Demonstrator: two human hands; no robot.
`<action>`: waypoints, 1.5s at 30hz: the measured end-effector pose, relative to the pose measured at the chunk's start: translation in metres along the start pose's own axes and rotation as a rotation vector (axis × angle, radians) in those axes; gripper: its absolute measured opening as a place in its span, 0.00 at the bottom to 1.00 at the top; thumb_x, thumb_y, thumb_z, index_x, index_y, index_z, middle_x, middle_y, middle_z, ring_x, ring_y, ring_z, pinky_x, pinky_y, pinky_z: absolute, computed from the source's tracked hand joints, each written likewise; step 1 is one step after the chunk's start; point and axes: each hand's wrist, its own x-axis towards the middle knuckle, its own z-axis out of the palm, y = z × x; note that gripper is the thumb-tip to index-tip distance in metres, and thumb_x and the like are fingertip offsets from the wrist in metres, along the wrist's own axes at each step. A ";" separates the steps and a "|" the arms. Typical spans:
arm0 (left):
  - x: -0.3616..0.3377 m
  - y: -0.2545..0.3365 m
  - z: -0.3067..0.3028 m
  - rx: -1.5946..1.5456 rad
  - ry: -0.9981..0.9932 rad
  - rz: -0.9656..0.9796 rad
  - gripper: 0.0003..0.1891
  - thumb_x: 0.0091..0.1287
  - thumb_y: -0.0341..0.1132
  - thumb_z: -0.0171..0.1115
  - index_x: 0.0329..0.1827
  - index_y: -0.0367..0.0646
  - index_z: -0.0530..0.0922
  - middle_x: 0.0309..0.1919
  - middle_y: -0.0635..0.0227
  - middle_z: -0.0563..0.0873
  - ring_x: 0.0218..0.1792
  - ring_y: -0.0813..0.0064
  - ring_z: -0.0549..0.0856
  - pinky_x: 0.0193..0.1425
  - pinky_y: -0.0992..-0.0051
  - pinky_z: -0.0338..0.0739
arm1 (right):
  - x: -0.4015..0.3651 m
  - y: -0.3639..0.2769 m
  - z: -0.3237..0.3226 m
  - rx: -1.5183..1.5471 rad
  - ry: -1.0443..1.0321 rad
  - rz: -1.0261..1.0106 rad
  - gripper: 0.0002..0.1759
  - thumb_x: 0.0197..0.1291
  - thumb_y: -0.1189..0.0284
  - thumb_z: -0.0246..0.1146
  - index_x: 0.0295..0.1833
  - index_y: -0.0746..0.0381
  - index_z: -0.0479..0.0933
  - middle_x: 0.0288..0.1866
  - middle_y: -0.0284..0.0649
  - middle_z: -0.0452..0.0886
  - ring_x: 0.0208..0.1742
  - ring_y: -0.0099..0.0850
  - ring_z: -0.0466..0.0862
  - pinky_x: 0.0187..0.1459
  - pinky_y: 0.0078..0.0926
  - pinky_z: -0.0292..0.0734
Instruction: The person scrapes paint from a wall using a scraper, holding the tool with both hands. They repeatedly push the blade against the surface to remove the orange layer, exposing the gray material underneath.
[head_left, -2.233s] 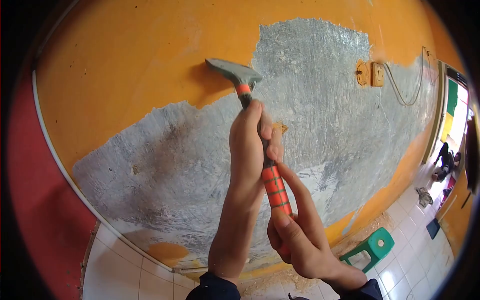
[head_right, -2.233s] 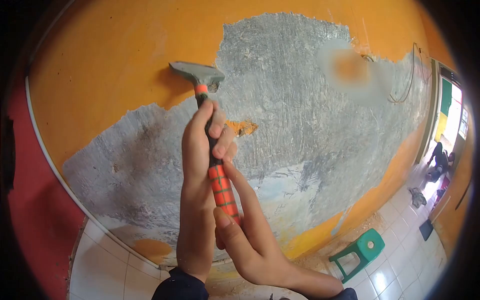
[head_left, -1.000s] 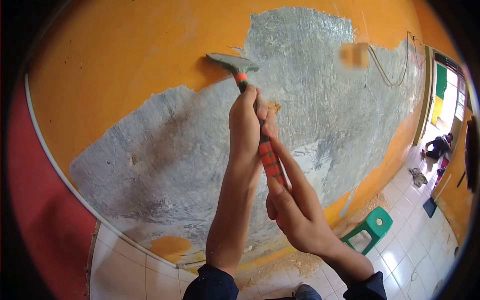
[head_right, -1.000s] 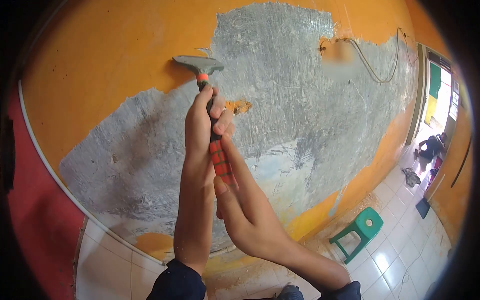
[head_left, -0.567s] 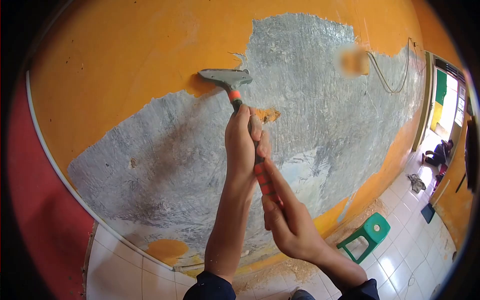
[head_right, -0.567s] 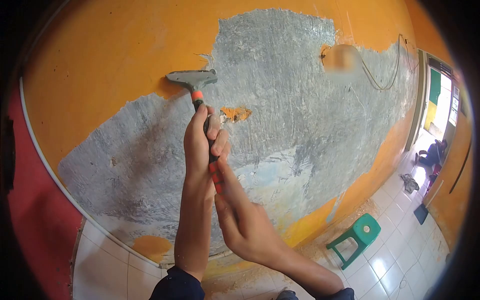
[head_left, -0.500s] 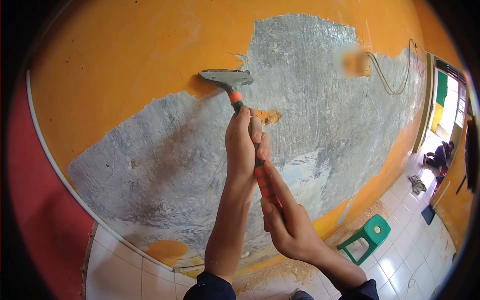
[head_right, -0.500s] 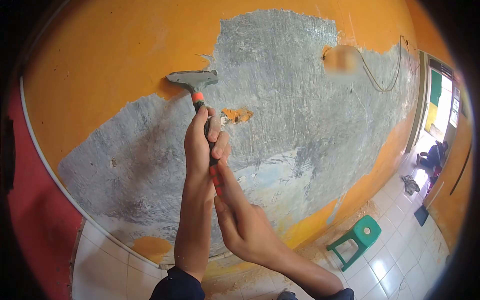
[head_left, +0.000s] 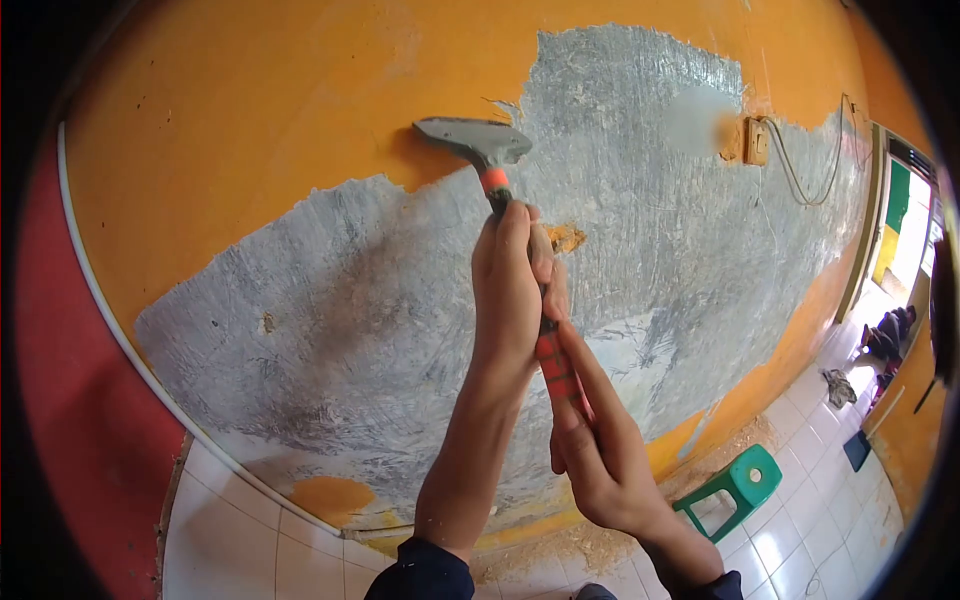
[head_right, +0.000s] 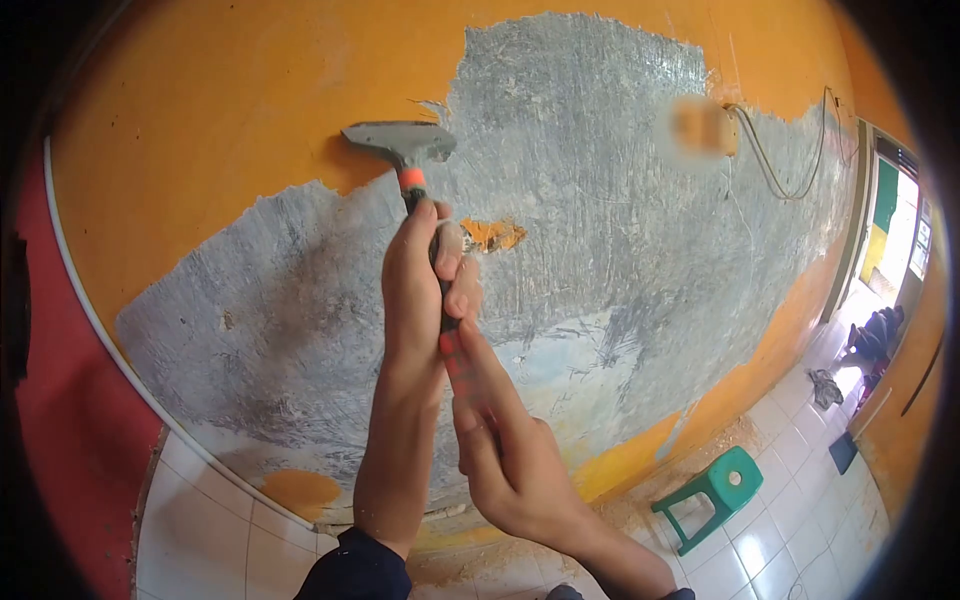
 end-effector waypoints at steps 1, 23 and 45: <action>0.000 0.006 0.006 -0.001 0.021 -0.001 0.11 0.74 0.43 0.46 0.45 0.44 0.68 0.16 0.80 0.64 0.10 0.87 0.61 0.13 0.82 0.56 | 0.001 -0.005 0.001 0.034 0.018 -0.008 0.31 0.72 0.75 0.41 0.77 0.66 0.43 0.74 0.46 0.59 0.26 0.17 0.69 0.29 0.15 0.69; 0.012 -0.003 0.027 0.012 0.144 0.092 0.11 0.75 0.45 0.46 0.44 0.47 0.68 0.15 0.81 0.63 0.08 0.87 0.59 0.11 0.82 0.54 | 0.018 -0.002 -0.046 0.157 -0.149 0.076 0.34 0.72 0.69 0.45 0.77 0.66 0.41 0.61 0.42 0.72 0.26 0.17 0.69 0.28 0.15 0.68; -0.011 -0.070 -0.012 -0.021 0.201 0.183 0.13 0.76 0.46 0.41 0.44 0.46 0.66 0.13 0.76 0.62 0.04 0.81 0.60 0.05 0.79 0.56 | -0.019 0.110 -0.057 -0.345 0.167 -0.306 0.25 0.60 0.75 0.56 0.62 0.75 0.67 0.38 0.50 0.81 0.25 0.26 0.77 0.29 0.24 0.72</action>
